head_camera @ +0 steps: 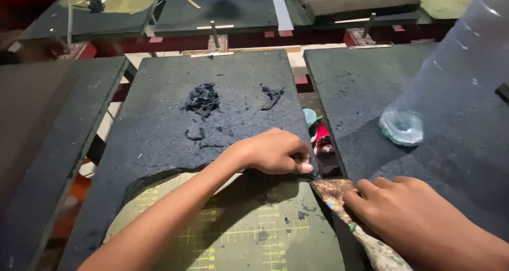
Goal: Scraping dried ink residue from a screen printing platen using a putty knife and collecting the debris by hand.
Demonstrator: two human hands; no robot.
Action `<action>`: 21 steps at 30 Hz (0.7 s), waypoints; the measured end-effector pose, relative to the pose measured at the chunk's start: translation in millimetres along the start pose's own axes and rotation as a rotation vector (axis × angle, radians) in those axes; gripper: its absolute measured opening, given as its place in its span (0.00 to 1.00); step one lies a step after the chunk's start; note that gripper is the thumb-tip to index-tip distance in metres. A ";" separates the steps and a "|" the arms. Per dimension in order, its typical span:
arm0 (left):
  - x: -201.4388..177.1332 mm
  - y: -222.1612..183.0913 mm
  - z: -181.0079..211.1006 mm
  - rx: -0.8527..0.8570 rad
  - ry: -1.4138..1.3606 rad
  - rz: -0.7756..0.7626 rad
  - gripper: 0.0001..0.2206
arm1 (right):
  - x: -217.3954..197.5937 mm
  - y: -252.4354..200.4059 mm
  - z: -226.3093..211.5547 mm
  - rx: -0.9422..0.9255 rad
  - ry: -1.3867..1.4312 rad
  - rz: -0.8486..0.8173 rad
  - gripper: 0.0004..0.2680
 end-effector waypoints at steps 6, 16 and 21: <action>2.8 -1.4 1.3 0.068 -0.043 -0.065 0.14 | 9.2 -1.1 4.9 0.006 -0.034 -0.013 0.29; 2.0 0.2 1.9 0.018 -0.041 -0.018 0.13 | 10.2 0.4 1.5 -0.001 0.061 -0.078 0.11; 1.3 -2.3 -0.5 0.013 -0.088 0.028 0.12 | 18.6 2.3 3.0 -0.011 0.087 -0.091 0.20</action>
Point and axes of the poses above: each hand's wrist, its own y-axis towards the middle knuckle, its own x-axis out of the palm, z = x × y, the point moved 9 cm from there along y, towards the middle knuckle, and after that the axes turned 9 degrees about -x, right-handed, at the moved point
